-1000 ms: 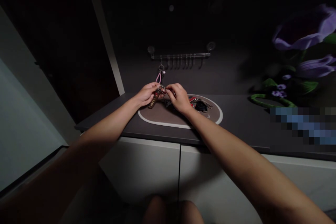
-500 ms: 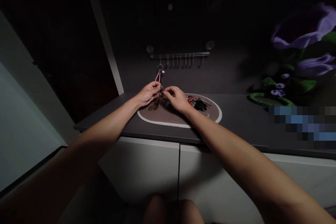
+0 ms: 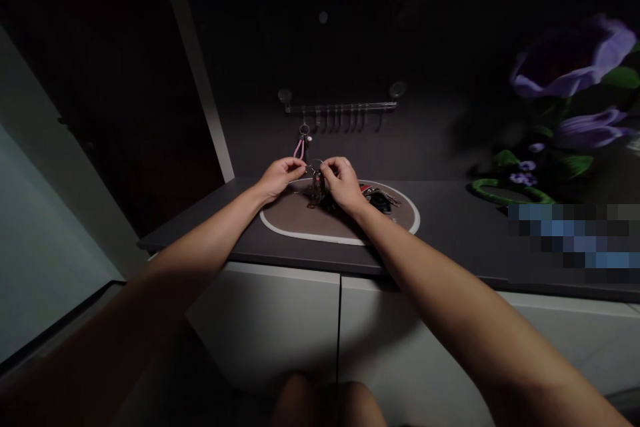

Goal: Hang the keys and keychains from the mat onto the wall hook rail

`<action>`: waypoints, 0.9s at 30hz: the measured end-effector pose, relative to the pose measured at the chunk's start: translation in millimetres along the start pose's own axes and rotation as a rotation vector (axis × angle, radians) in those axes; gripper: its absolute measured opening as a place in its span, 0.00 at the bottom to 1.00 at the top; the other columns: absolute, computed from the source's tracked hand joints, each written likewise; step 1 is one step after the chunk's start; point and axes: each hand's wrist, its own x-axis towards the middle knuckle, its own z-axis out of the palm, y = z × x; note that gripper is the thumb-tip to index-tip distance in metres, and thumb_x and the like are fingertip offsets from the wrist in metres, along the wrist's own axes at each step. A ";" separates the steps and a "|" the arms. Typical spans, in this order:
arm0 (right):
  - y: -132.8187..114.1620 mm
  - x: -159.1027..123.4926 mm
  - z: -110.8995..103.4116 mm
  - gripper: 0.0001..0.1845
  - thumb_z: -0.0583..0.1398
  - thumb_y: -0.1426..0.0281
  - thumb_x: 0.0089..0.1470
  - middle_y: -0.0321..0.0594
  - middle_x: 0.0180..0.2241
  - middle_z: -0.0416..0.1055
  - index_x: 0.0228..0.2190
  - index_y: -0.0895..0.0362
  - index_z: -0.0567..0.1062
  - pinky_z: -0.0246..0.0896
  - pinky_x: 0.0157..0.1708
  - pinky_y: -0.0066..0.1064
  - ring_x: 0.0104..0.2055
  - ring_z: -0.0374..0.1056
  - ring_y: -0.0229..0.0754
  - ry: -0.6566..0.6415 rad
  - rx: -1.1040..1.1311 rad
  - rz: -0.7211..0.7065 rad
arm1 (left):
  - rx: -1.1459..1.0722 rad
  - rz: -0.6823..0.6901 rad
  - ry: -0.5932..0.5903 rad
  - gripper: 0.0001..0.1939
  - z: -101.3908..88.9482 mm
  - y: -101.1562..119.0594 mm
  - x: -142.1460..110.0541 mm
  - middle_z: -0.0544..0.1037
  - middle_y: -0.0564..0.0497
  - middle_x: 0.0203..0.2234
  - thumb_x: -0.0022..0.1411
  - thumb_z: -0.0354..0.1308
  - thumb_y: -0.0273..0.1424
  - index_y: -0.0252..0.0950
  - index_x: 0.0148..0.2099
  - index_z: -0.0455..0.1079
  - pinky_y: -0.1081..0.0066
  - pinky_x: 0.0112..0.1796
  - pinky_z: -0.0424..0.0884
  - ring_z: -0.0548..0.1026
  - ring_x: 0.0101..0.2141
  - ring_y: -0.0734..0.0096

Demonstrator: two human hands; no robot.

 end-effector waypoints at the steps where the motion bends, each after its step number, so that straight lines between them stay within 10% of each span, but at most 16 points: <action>1: 0.2 0.6 -0.7 0.11 0.55 0.62 0.50 0.39 0.32 0.65 0.29 0.58 0.69 0.55 0.38 0.32 0.35 0.60 0.38 0.016 -0.019 -0.013 | 0.036 -0.005 -0.022 0.14 0.1 0.6 -0.8 0.72 0.53 0.26 0.47 0.62 0.37 0.31 0.32 0.70 0.73 0.36 0.62 0.67 0.29 0.78; 10: -5.9 -0.2 0.0 0.12 0.55 0.60 0.51 0.36 0.28 0.65 0.29 0.57 0.68 0.55 0.34 0.29 0.31 0.59 0.36 -0.102 0.068 -0.014 | 0.014 0.007 -0.036 0.21 3.1 3.4 -3.1 0.75 0.49 0.33 0.49 0.61 0.37 0.33 0.44 0.70 0.69 0.41 0.63 0.70 0.34 0.74; 27: -17.4 -5.7 -0.3 0.14 0.62 0.61 0.40 0.33 0.24 0.66 0.26 0.58 0.71 0.58 0.31 0.27 0.27 0.60 0.33 -0.149 0.341 0.298 | -0.093 -0.076 0.034 0.19 10.8 0.0 -4.3 0.74 0.52 0.24 0.43 0.64 0.41 0.31 0.32 0.74 0.74 0.30 0.62 0.67 0.24 0.78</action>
